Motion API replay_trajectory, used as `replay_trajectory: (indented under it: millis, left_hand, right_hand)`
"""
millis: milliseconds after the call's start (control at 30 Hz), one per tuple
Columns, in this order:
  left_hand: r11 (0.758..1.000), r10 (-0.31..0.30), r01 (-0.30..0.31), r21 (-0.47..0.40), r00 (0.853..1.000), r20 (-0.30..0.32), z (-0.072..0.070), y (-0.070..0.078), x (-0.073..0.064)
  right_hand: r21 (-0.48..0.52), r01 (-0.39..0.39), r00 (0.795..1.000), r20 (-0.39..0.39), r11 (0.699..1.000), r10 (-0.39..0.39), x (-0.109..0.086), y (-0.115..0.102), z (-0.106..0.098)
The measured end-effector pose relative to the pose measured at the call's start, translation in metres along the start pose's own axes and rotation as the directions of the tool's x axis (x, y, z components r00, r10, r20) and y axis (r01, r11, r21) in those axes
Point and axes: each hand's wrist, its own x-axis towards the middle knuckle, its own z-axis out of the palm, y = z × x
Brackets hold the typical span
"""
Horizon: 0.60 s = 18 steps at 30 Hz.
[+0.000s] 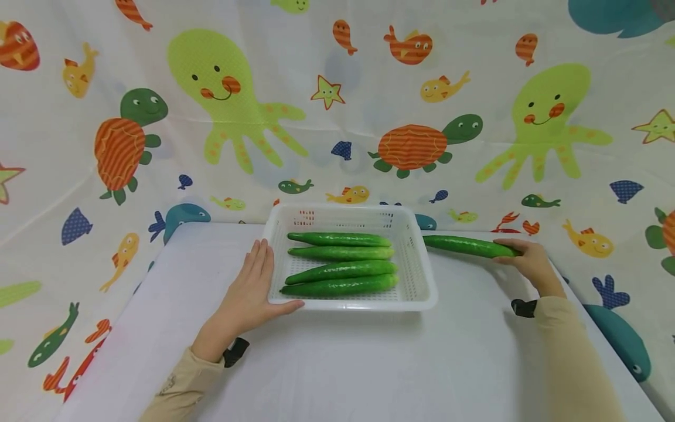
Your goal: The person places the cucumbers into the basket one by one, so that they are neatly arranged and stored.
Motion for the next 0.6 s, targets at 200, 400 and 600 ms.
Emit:
replay_trajectory:
  millis: [200,400,600]
  left_hand:
    - [1.0,-0.001,0.001,-0.018,1.0,0.005,-0.001,0.001,-0.001]
    - [1.0,-0.008,0.008,-0.016,1.0,0.01,-0.001,0.001,-0.001]
    - [1.0,-0.009,0.009,-0.011,1.0,0.011,-0.002,0.0,-0.001]
  right_hand:
    - [-0.017,0.034,0.998,-0.059,0.999,-0.035,-0.003,-0.02,-0.016]
    - [-0.012,0.073,0.992,-0.101,0.997,-0.074,-0.006,-0.05,-0.029]
    - [-0.083,0.085,0.989,-0.114,0.993,-0.094,-0.009,-0.069,-0.04]
